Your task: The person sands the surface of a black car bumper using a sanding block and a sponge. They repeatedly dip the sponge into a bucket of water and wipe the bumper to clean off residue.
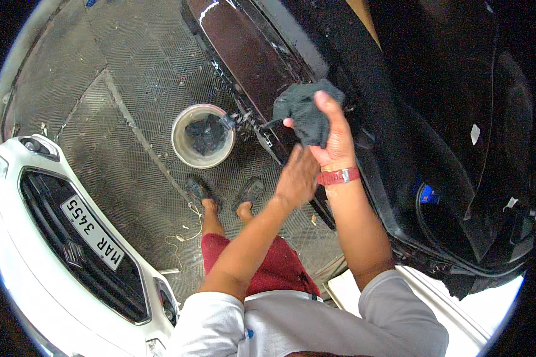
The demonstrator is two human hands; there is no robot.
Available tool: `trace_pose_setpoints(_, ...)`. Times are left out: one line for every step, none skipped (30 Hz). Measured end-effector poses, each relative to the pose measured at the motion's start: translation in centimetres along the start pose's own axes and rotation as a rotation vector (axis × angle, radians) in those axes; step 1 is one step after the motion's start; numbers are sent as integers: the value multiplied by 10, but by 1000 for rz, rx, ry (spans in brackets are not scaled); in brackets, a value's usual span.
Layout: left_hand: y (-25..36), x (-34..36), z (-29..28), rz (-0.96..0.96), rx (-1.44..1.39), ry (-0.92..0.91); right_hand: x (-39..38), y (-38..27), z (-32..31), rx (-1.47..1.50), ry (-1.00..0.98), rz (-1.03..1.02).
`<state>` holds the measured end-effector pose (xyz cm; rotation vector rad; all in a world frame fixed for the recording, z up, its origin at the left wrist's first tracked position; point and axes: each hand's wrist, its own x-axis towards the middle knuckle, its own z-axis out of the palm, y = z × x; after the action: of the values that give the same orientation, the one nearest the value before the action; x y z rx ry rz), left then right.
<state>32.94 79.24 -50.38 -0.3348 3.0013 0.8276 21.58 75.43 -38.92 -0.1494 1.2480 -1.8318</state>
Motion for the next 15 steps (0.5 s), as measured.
trace_pose_setpoints(10,-7,2,98,-182,54,5,-1,-1,-123,-31,4)
trace_pose_setpoints(1,-6,-1,-3,-127,-106,10,-2,-1,-239,-31,13)
trace_pose_setpoints(-13,1,-10,-83,-89,-255,15,-3,-1,-343,-73,-1)
trace_pose_setpoints(-44,14,-25,-149,0,-138,20,-3,0,-467,-12,44)
trace_pose_setpoints(-82,32,-43,-187,87,161,26,-3,1,-537,-87,-54)
trace_pose_setpoints(-118,52,-61,-222,167,425,32,-3,3,-637,-147,-112)
trace_pose_setpoints(-149,77,-77,-302,238,517,38,-2,6,-781,-138,-124)
trace_pose_setpoints(-158,91,-84,-326,274,602,44,0,9,-720,-209,-209)
trace_pose_setpoints(-164,103,-87,-440,272,548,51,1,13,-870,-233,-296)
trace_pose_setpoints(-153,103,-84,-520,456,435,59,3,16,-1027,-250,-376)
trace_pose_setpoints(-137,103,-75,-614,625,308,66,4,20,-1166,-259,-496)
trace_pose_setpoints(-112,89,-62,-524,549,313,73,5,24,-1272,-284,-611)
trace_pose_setpoints(-83,67,-44,-433,445,279,80,6,27,-1373,-290,-612)
trace_pose_setpoints(-66,50,-30,-352,328,210,87,7,30,-1417,-371,-643)
trace_pose_setpoints(-61,42,-19,-279,181,53,94,6,33,-1460,-455,-666)
